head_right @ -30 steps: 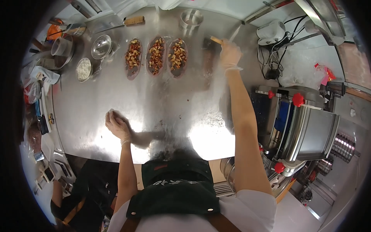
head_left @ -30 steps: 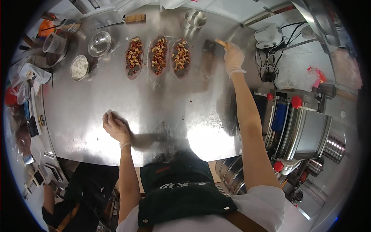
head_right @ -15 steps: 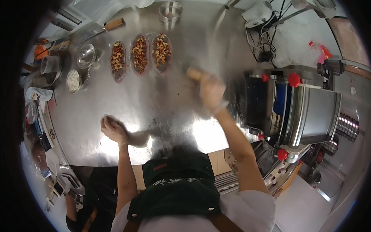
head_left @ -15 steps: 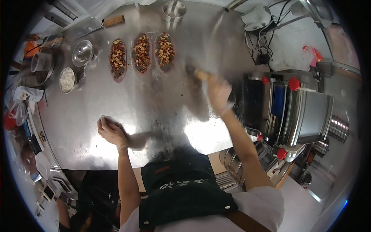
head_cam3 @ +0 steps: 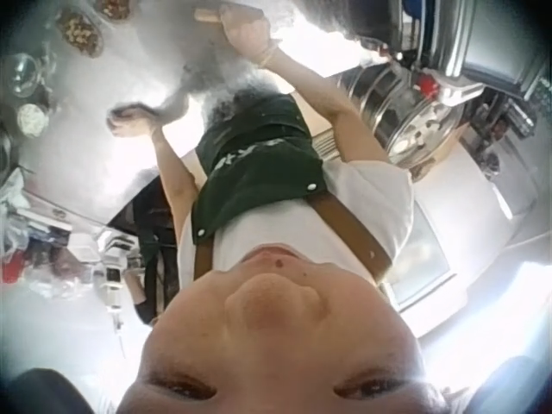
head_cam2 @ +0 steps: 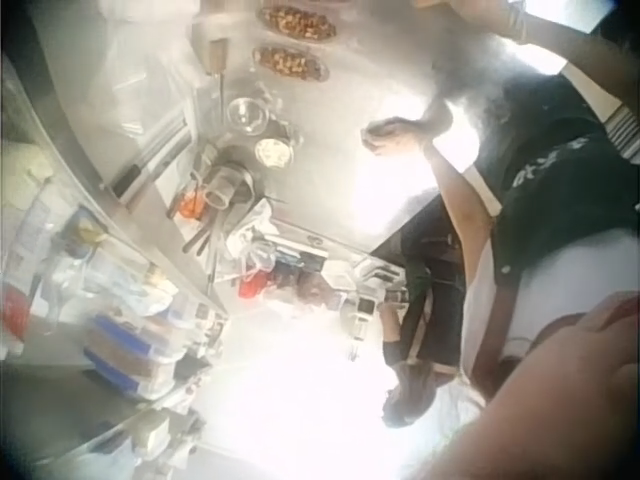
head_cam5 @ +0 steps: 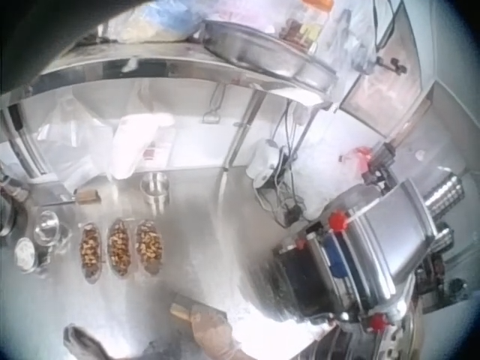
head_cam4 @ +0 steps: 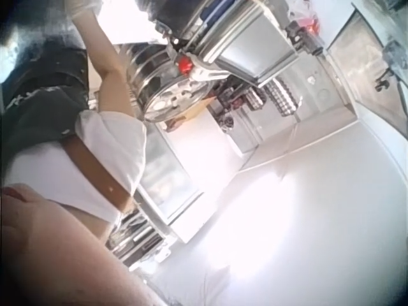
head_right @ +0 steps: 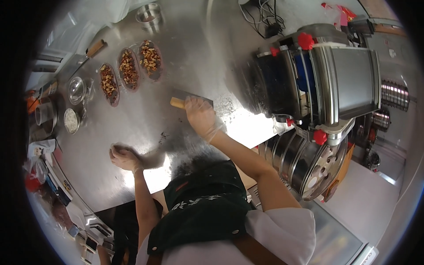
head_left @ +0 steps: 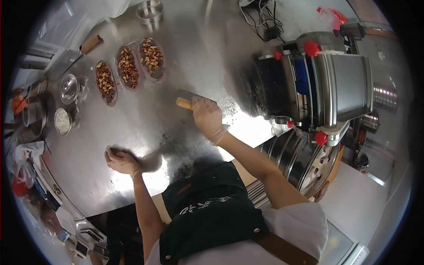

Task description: Rolling purple dough around fruit and nut fillings and arranging them in a steamer tray.

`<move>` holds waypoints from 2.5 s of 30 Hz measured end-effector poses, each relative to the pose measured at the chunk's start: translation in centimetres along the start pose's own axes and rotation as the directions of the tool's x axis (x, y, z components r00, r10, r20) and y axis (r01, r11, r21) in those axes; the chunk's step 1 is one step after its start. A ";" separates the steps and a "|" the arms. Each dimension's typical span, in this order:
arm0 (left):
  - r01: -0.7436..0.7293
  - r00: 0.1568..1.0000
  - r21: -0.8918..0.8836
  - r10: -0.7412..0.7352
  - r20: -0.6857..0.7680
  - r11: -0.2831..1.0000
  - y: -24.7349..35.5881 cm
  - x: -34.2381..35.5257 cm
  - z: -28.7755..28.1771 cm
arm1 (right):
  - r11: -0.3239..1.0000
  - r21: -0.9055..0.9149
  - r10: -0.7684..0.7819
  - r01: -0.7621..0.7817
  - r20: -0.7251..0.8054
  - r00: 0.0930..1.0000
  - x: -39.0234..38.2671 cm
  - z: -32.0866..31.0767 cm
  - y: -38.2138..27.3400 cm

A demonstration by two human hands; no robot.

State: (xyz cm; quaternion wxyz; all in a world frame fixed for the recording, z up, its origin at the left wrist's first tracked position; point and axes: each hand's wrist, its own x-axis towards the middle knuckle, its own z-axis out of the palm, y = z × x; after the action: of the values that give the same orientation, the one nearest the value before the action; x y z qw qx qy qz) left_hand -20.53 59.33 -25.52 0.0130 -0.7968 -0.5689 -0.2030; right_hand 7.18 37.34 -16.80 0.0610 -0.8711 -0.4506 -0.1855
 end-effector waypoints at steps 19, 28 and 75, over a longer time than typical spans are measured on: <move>-0.072 0.992 0.074 0.079 -0.097 0.995 0.1 0.1 0.6 | 0.748 -0.503 0.517 -0.434 0.031 0.855 -7.0 -1.9 3.8; -0.102 0.991 0.068 0.108 -0.081 0.992 -0.4 0.2 0.3 | 0.818 -0.240 0.575 -0.523 0.306 0.758 -7.6 -1.7 -6.4; 0.429 0.903 -0.674 -0.288 0.318 0.602 -5.0 -2.5 -7.3 | 0.863 0.348 -0.395 0.367 0.009 0.919 -2.9 -2.1 -13.6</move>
State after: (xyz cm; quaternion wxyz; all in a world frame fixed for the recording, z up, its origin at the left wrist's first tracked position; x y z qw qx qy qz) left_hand -28.06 56.98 -20.77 -0.3972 -0.6182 -0.5874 -0.3393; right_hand -5.87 42.58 -16.80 0.1541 -0.7479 -0.6409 -0.0786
